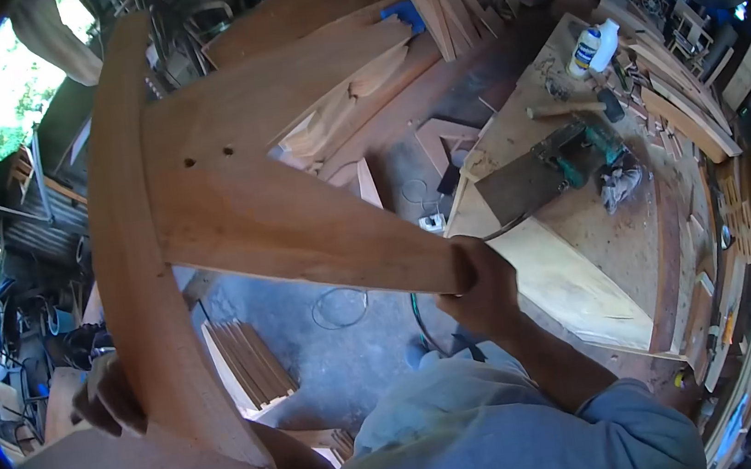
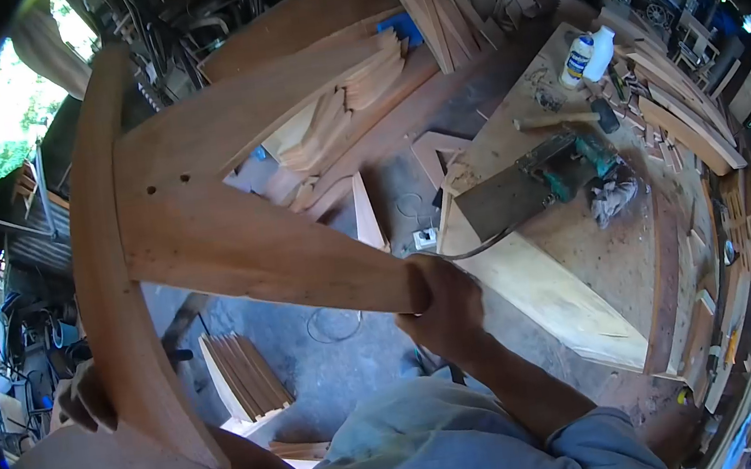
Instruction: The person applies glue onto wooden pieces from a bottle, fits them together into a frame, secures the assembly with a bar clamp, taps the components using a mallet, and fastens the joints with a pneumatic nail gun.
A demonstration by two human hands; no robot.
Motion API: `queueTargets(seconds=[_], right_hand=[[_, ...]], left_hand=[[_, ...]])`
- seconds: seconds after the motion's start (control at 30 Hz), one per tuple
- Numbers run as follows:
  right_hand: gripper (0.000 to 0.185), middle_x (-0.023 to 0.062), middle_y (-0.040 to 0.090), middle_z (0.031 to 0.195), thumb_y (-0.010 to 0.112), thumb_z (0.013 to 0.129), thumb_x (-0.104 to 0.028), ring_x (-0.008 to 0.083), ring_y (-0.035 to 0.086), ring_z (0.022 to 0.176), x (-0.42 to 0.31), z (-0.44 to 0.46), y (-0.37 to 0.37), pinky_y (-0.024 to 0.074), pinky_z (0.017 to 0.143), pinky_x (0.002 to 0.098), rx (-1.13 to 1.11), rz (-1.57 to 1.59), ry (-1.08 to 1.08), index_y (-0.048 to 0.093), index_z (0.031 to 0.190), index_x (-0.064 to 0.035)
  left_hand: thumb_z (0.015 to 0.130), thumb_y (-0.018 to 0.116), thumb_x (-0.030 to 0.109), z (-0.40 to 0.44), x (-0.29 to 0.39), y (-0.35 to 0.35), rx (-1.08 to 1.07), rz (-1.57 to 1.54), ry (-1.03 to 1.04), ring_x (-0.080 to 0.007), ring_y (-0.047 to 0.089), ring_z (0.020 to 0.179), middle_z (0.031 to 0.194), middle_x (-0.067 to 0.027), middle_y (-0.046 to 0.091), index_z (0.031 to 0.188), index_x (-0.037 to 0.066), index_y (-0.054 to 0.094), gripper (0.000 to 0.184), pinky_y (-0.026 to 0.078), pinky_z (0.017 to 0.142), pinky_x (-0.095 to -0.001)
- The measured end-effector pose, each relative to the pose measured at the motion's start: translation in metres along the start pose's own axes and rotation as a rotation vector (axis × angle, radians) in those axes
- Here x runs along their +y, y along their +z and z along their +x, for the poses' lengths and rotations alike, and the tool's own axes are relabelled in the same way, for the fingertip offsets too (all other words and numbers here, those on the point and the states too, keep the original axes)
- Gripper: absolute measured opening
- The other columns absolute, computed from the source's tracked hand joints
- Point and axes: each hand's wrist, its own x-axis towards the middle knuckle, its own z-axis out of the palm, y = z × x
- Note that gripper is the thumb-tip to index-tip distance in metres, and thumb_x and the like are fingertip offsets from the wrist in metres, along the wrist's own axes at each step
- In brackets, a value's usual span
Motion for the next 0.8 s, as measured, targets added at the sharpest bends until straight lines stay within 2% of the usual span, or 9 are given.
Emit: queueTargets(seconds=[0.03,0.07,0.1,0.2,0.5,0.67,0.8], right_hand=[[0.057,0.0115,0.072,0.1,0.081,0.059,-0.007,0.0357,0.069,0.084,-0.003,0.0,0.018,0.0541,0.074,0.0428,-0.06,0.014,0.025,0.064,0.114,-0.0098],[0.057,0.0115,0.072,0.1,0.081,0.059,-0.007,0.0357,0.069,0.084,-0.001,0.001,0.031,0.0541,0.074,0.0428,-0.069,0.01,0.03,0.064,0.114,-0.0098],[0.058,0.0121,0.072,0.099,0.08,0.059,-0.007,0.0358,0.069,0.083,0.0,-0.001,0.044,0.0544,0.074,0.0425,-0.104,0.037,0.021,0.064,0.115,-0.0089],[0.058,0.0126,0.072,0.097,0.08,0.06,-0.008,0.0362,0.069,0.081,0.008,-0.002,0.072,0.0547,0.075,0.0423,-0.193,0.056,0.096,0.064,0.116,-0.0081],[0.054,0.0124,0.071,0.095,0.081,0.061,-0.011,0.0338,0.069,0.082,0.019,0.06,0.102,0.0529,0.073,0.0414,-0.096,0.176,0.102,0.063,0.112,-0.0065],[0.058,0.0131,0.071,0.096,0.083,0.061,-0.013,0.0341,0.069,0.087,0.022,0.084,0.085,0.0528,0.076,0.0407,0.086,0.249,0.073,0.063,0.115,-0.0044],[0.065,0.0127,0.071,0.1,0.085,0.062,-0.014,0.0325,0.068,0.088,0.032,0.071,0.063,0.0522,0.08,0.0388,0.003,0.188,0.103,0.061,0.121,-0.0034]], left_hand=[[0.104,0.056,0.045,-0.003,0.004,-0.016,-0.089,0.08,0.276,-0.0175,0.067,0.065,0.08,-0.0123,0.071,0.086,0.013,0.066,0.039,0.056,0.07,-0.031],[0.106,0.055,0.035,0.006,-0.021,-0.013,-0.059,-0.043,0.206,-0.0157,0.066,0.073,0.096,-0.0104,0.072,0.1,0.01,0.068,0.029,0.055,0.08,-0.0251],[0.106,0.055,0.035,0.002,-0.023,-0.014,-0.05,-0.049,0.203,-0.0157,0.066,0.073,0.096,-0.0104,0.072,0.1,0.01,0.068,0.029,0.055,0.08,-0.0251],[0.105,0.054,0.033,0.015,-0.058,-0.04,0.02,-0.067,0.186,-0.0154,0.064,0.069,0.091,-0.0093,0.068,0.095,0.011,0.066,0.027,0.052,0.076,-0.0256],[0.101,0.052,0.027,0.075,-0.175,-0.109,0.064,-0.178,0.068,-0.0146,0.058,0.057,0.073,-0.0059,0.058,0.083,0.013,0.061,0.025,0.042,0.065,-0.027],[0.099,0.051,0.024,0.126,-0.203,-0.106,0.042,-0.189,0.018,-0.0142,0.054,0.05,0.064,-0.004,0.052,0.077,0.014,0.058,0.025,0.037,0.058,-0.0278],[0.097,0.05,0.022,0.165,-0.219,-0.071,0.005,-0.242,-0.036,-0.0138,0.051,0.045,0.056,-0.0025,0.048,0.071,0.015,0.055,0.027,0.032,0.053,-0.0284]])
